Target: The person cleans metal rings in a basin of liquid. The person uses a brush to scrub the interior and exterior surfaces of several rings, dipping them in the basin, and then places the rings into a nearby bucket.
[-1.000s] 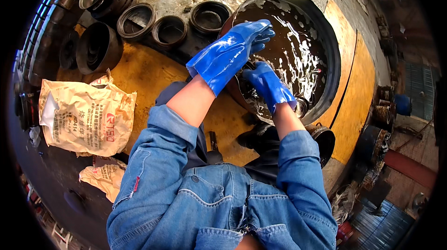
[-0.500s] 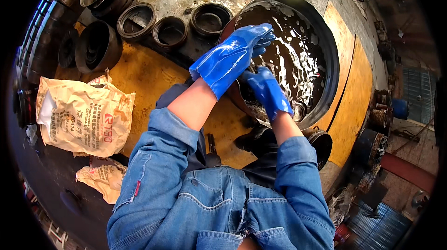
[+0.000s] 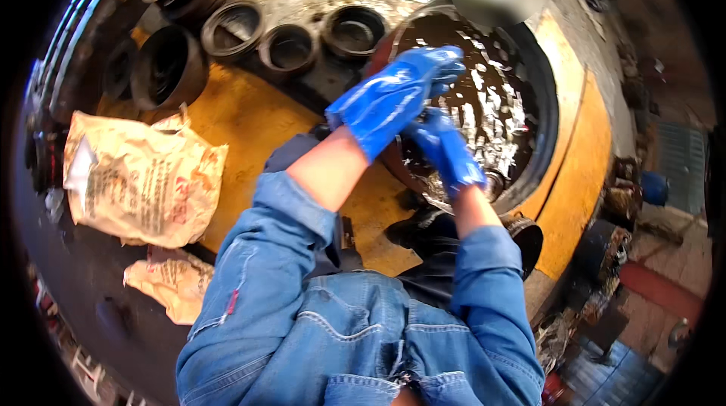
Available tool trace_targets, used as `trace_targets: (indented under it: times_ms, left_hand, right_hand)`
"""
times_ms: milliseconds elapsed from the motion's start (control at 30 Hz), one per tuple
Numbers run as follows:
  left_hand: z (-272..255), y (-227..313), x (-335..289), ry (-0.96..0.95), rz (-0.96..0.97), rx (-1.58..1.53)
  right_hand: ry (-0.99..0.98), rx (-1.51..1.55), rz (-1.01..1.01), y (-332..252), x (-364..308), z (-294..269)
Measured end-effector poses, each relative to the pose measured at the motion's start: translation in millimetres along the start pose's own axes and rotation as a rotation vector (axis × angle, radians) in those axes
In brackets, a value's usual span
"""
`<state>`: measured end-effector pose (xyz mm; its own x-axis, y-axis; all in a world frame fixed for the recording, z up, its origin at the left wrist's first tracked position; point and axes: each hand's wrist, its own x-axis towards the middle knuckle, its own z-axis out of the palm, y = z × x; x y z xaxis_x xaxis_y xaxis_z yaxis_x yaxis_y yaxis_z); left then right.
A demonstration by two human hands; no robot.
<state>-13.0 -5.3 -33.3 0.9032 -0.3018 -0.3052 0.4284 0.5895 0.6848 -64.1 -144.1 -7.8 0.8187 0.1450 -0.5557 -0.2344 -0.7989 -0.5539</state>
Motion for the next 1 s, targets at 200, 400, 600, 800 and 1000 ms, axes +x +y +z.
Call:
trace_targets:
  times_ms: [200, 400, 600, 800, 1000]
  left_hand:
    - [9.2, 56.1, -111.4, -0.029, 0.547, 0.686]
    - [16.3, 26.6, -70.5, -0.109, 0.196, 0.16]
    - [9.4, 23.6, -65.1, -0.08, 0.222, 0.093]
    - [2.2, 23.6, -52.4, -0.086, 0.212, 0.095]
    - [-11.5, 7.5, -11.6, -0.143, 0.163, 0.091]
  right_hand:
    - [-0.144, 0.141, -0.035, 216.2, 38.2, -6.5]
    - [-0.032, 0.137, -0.227, 113.3, 28.8, 18.3]
    - [-0.01, 0.393, -0.114, 148.4, 37.7, 5.0]
    - [-0.048, 0.378, 0.139, 132.4, -13.3, 2.7]
    - [-0.004, 0.37, -0.063, 77.1, 13.3, 15.7]
